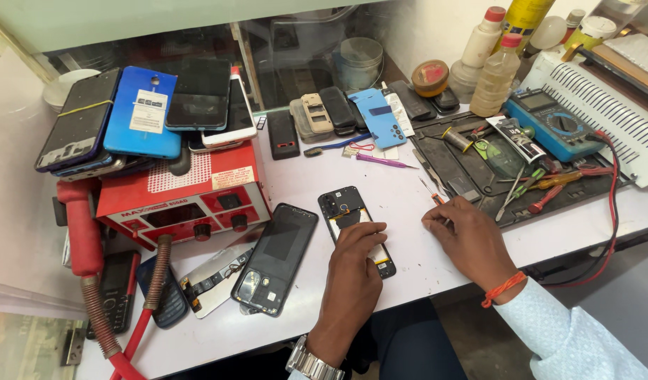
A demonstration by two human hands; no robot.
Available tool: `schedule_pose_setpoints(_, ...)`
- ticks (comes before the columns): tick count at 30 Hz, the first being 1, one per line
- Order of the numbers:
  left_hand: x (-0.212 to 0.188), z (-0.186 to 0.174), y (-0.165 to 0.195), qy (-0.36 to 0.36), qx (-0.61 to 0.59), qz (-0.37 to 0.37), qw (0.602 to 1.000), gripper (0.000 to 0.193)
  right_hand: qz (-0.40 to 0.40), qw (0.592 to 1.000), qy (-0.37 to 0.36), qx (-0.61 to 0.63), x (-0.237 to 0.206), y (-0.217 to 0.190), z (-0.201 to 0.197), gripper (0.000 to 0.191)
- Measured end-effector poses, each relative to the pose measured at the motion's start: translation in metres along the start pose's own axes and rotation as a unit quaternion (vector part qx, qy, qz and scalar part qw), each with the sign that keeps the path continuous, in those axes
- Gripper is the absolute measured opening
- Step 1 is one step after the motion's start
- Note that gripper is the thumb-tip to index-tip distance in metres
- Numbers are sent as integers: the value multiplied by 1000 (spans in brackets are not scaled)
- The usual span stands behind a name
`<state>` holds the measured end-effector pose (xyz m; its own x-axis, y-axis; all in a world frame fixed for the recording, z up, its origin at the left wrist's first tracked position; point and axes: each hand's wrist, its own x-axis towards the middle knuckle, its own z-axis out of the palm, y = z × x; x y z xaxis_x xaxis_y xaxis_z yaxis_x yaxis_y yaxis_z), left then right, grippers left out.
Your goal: The person uses a plastic pry tool to separate the back cover from a smartphone, then uses a screwdriver to remove screws from the internal frame. The person handles the phone, back cover, and tools on a cluttered workbench.
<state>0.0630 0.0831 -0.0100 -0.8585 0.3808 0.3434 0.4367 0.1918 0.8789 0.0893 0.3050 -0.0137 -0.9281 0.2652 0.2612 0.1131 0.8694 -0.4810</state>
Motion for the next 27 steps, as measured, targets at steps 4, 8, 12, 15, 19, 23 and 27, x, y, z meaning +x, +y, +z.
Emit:
schedule_pose_setpoints(4, -2, -1, 0, -9, -5, 5, 1000, 44, -41, 996, 5, 79, -1, 13, -6, 17)
schedule_pose_setpoints(8, -2, -3, 1, -14, -24, 5, 1000, 45, 126, 973, -85, 173, -7, 27, -27, 26)
schedule_pose_setpoints(12, -1, -6, 3, -19, -36, -11, 999, 43, 67, 964, -171, 191, -29, 26, -60, 42)
schedule_pose_setpoints(15, 0, -7, 3, -35, -15, -30, 999, 38, 75, 968, -210, 115, -42, 10, -78, 40)
schedule_pose_setpoints(19, -2, -12, 1, -7, 36, 73, 997, 30, -26, 980, -197, -13, -46, -27, -80, 28)
schedule_pose_setpoints(23, -6, -14, -1, -43, -5, 36, 998, 26, -127, 974, -187, -25, -29, -55, -84, 36)
schedule_pose_setpoints(27, -9, -14, -2, -54, 4, 31, 998, 26, -139, 963, -229, -37, -21, -66, -90, 25)
